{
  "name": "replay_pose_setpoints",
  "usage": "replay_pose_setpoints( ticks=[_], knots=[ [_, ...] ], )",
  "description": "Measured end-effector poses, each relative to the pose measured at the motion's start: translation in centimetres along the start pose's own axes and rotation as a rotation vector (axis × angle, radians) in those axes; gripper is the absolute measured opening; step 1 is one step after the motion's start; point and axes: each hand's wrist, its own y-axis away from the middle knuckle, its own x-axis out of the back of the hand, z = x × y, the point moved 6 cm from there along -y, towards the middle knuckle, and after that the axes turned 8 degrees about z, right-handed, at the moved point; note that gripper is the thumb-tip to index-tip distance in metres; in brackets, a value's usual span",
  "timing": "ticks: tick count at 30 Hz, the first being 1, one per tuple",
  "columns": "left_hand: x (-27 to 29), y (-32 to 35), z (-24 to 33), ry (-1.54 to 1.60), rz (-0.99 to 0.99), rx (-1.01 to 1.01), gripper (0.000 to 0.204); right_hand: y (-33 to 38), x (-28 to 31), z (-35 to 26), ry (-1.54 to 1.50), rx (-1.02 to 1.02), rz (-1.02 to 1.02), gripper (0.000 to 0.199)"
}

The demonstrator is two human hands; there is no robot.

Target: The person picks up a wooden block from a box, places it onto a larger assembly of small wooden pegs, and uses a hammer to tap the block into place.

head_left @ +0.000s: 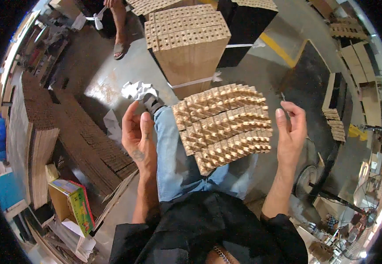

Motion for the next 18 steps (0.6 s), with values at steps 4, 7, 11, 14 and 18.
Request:
replay_pose_setpoints(
  ticks=[4,7,11,14,18],
  knots=[
    [-2.9,0.8,2.5,0.022,-0.157,-0.062,0.044,-2.2,1.7,0.8,-0.099,-0.109,-0.077,0.012],
    [-5.7,1.0,4.3,0.141,-0.265,-0.105,0.048,-2.9,0.9,0.1,-0.026,-0.055,-0.087,0.01],
    [-8.5,1.8,4.6,0.13,-0.374,-0.116,0.047,-3.9,-0.6,-0.1,0.133,0.035,-0.17,0.013],
    [-9.1,2.2,4.5,0.157,-0.396,-0.118,0.044,-4.2,-1.3,-0.8,0.243,0.191,-0.246,0.017],
    [-9.2,2.3,4.9,-0.005,-0.394,-0.152,0.031,-4.0,-2.4,-1.7,0.416,0.451,-0.512,0.03]
  ],
)
